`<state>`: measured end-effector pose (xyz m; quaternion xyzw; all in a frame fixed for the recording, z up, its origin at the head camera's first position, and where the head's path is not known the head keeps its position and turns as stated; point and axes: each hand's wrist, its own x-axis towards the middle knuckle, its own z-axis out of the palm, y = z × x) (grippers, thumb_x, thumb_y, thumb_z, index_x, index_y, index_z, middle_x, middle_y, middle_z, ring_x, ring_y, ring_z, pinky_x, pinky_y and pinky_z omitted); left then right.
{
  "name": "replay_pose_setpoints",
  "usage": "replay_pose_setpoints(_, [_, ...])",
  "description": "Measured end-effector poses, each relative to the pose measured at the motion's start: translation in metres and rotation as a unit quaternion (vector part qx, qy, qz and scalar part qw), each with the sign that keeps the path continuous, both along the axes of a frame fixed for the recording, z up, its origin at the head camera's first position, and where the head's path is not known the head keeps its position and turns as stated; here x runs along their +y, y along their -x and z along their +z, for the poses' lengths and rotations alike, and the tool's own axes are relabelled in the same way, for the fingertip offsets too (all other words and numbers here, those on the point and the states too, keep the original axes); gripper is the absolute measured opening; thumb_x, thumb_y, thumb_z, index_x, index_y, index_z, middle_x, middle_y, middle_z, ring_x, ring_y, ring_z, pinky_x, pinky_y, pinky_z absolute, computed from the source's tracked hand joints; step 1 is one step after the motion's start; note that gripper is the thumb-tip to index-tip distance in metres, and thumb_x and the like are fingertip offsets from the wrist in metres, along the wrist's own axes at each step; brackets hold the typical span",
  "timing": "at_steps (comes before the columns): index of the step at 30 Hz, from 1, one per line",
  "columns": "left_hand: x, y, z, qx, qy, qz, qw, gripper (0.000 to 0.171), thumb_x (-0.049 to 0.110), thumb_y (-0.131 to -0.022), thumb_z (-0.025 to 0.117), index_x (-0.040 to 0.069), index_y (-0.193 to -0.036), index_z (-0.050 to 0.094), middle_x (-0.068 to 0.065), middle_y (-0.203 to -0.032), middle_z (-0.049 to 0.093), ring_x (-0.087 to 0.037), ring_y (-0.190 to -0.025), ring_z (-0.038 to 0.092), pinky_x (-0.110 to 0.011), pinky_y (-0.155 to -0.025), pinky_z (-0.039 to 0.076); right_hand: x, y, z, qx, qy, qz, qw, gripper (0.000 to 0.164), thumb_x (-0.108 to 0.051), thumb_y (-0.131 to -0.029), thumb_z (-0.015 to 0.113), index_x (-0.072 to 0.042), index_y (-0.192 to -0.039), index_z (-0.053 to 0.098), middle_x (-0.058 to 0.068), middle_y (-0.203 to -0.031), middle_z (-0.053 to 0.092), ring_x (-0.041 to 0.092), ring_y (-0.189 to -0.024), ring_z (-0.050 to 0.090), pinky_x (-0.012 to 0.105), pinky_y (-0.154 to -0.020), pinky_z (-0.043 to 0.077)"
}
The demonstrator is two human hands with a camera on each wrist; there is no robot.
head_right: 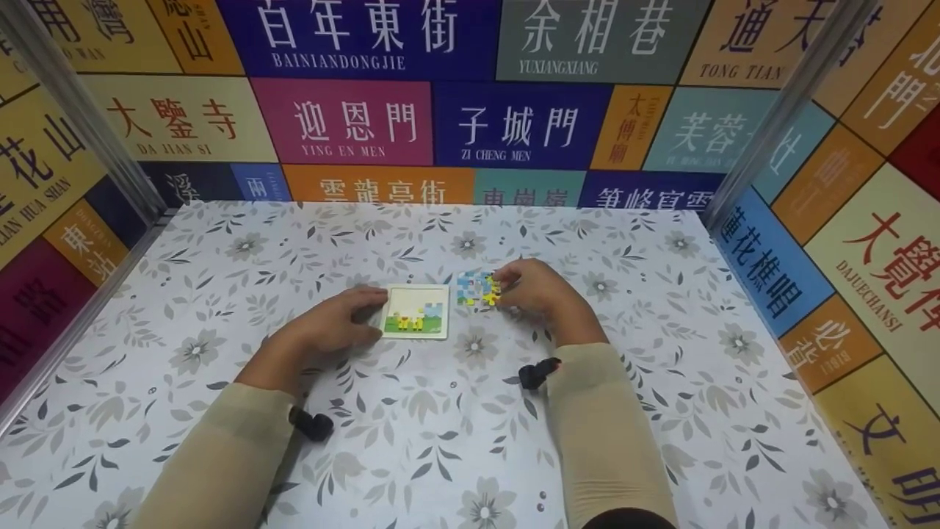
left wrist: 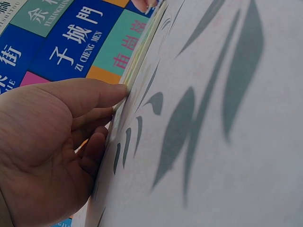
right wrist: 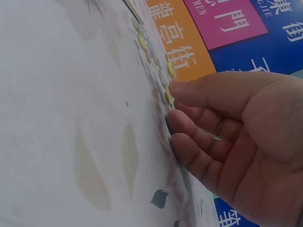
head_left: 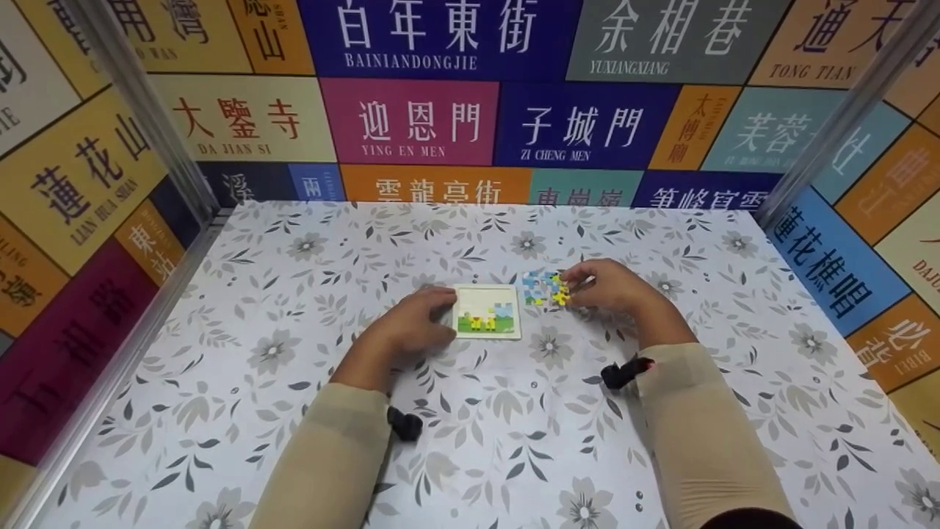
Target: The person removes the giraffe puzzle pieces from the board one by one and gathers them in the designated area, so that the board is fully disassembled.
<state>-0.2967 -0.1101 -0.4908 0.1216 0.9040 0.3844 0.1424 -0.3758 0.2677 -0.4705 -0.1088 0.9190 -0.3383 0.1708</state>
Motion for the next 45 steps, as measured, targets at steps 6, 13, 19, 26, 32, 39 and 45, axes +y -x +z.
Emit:
replay_pose_setpoints(6, [0.000,0.001,-0.001,0.013,0.007,-0.012,0.9998,0.072,0.018,-0.091,0.074,0.017,-0.159,0.053,0.001,-0.171,0.044,-0.026,-0.167,0.025,-0.046,-0.138,0.017,-0.006,-0.003,-0.002,-0.051,0.012,-0.057,0.997,0.045,-0.015,-0.089,0.084,-0.021,-0.131,0.071,0.006,-0.134,0.068,0.026,-0.115,0.065,0.036,-0.090,0.057])
replay_pose_setpoints(13, [-0.001,0.002,-0.001,0.010,0.002,-0.014,0.9999,0.070,0.018,-0.092,0.075,0.017,-0.159,0.053,0.002,-0.170,0.045,-0.026,-0.165,0.029,-0.046,-0.138,0.019,-0.009,-0.004,-0.001,-0.064,0.014,-0.088,0.994,0.044,-0.014,-0.087,0.085,-0.024,-0.128,0.071,0.003,-0.132,0.067,0.025,-0.108,0.064,0.036,-0.085,0.056])
replay_pose_setpoints(19, [-0.001,0.003,-0.001,0.016,0.002,-0.018,0.9997,0.071,0.017,-0.091,0.075,0.016,-0.159,0.053,0.001,-0.170,0.045,-0.027,-0.165,0.030,-0.046,-0.138,0.020,-0.009,-0.003,-0.003,-0.062,0.023,-0.083,0.994,0.044,-0.010,-0.086,0.086,-0.022,-0.126,0.072,0.004,-0.131,0.067,0.025,-0.105,0.064,0.034,-0.081,0.057])
replay_pose_setpoints(26, [-0.001,0.002,0.000,0.007,0.002,-0.016,0.9999,0.071,0.018,-0.092,0.074,0.017,-0.159,0.053,0.002,-0.171,0.043,-0.027,-0.166,0.027,-0.047,-0.138,0.019,-0.008,-0.003,-0.003,-0.060,0.026,-0.079,0.995,0.044,-0.010,-0.086,0.086,-0.021,-0.125,0.072,0.005,-0.131,0.067,0.025,-0.103,0.064,0.033,-0.080,0.058])
replay_pose_setpoints(32, [-0.001,0.002,-0.001,0.001,0.001,-0.010,0.9999,0.070,0.019,-0.092,0.074,0.018,-0.159,0.053,0.004,-0.171,0.043,-0.025,-0.166,0.027,-0.045,-0.138,0.019,-0.009,-0.004,-0.002,-0.056,0.037,-0.071,0.995,0.046,-0.009,-0.086,0.085,-0.019,-0.128,0.070,0.007,-0.133,0.067,0.025,-0.104,0.065,0.034,-0.081,0.059])
replay_pose_setpoints(39, [-0.001,0.000,-0.001,-0.007,-0.006,0.002,1.0000,0.070,0.017,-0.092,0.074,0.019,-0.159,0.054,0.008,-0.170,0.043,-0.023,-0.167,0.024,-0.045,-0.138,0.017,-0.016,-0.004,0.002,-0.027,0.036,-0.040,0.998,0.049,-0.015,-0.089,0.085,-0.018,-0.136,0.070,0.008,-0.133,0.069,0.023,-0.101,0.065,0.034,-0.079,0.059])
replay_pose_setpoints(45, [-0.001,0.000,0.000,-0.005,-0.003,0.003,1.0000,0.072,0.018,-0.091,0.075,0.020,-0.160,0.053,0.007,-0.171,0.043,-0.025,-0.167,0.024,-0.047,-0.138,0.015,-0.033,-0.006,0.007,-0.020,0.031,-0.008,0.999,0.048,-0.024,-0.092,0.083,-0.019,-0.139,0.070,0.006,-0.131,0.070,0.022,-0.096,0.067,0.038,-0.079,0.060])
